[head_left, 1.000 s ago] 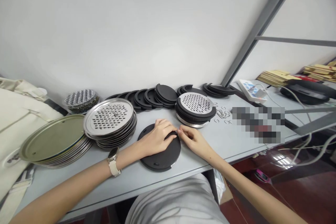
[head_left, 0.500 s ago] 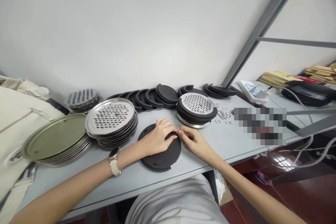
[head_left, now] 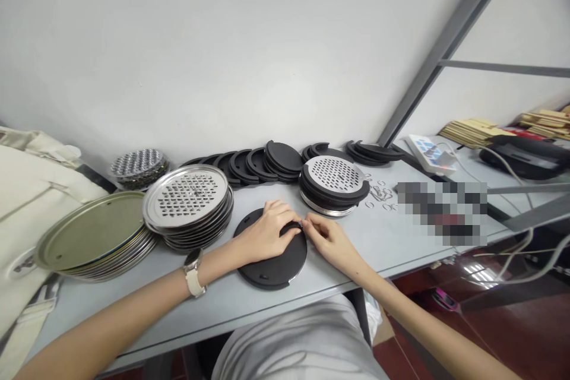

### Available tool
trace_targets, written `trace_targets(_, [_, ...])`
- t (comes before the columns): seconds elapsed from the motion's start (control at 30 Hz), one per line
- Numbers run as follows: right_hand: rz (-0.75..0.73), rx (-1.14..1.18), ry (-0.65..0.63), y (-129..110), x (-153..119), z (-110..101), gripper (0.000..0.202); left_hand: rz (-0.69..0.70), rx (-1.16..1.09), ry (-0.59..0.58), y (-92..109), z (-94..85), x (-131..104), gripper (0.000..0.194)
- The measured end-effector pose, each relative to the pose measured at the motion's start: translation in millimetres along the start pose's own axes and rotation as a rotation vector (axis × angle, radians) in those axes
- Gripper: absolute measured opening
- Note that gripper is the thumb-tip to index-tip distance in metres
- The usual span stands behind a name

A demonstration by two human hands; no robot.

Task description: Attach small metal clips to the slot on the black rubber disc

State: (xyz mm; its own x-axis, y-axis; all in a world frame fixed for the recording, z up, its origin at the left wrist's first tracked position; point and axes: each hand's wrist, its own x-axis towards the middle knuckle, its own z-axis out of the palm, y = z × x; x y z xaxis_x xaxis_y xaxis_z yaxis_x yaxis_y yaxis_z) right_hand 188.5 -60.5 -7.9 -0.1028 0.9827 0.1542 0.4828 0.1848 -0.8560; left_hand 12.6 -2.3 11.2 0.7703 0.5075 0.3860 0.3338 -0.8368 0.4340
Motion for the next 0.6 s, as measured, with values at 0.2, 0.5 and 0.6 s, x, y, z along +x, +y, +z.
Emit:
trace_targets(0.2, [0.007, -0.027, 0.042, -0.7, -3.9, 3.7, 0.035, -0.019, 0.009, 0.014, 0.7, 2.9, -0.1, 0.012])
trace_targets(0.5, [0.001, -0.020, 0.063, -3.6, -6.1, 5.7, 0.033, -0.018, 0.007, 0.016, 0.4, 2.5, 0.4, 0.010])
trace_targets(0.6, [0.008, -0.030, 0.062, -3.7, -6.2, 5.6, 0.033, -0.010, 0.006, 0.016, 0.5, 2.6, 0.3, 0.010])
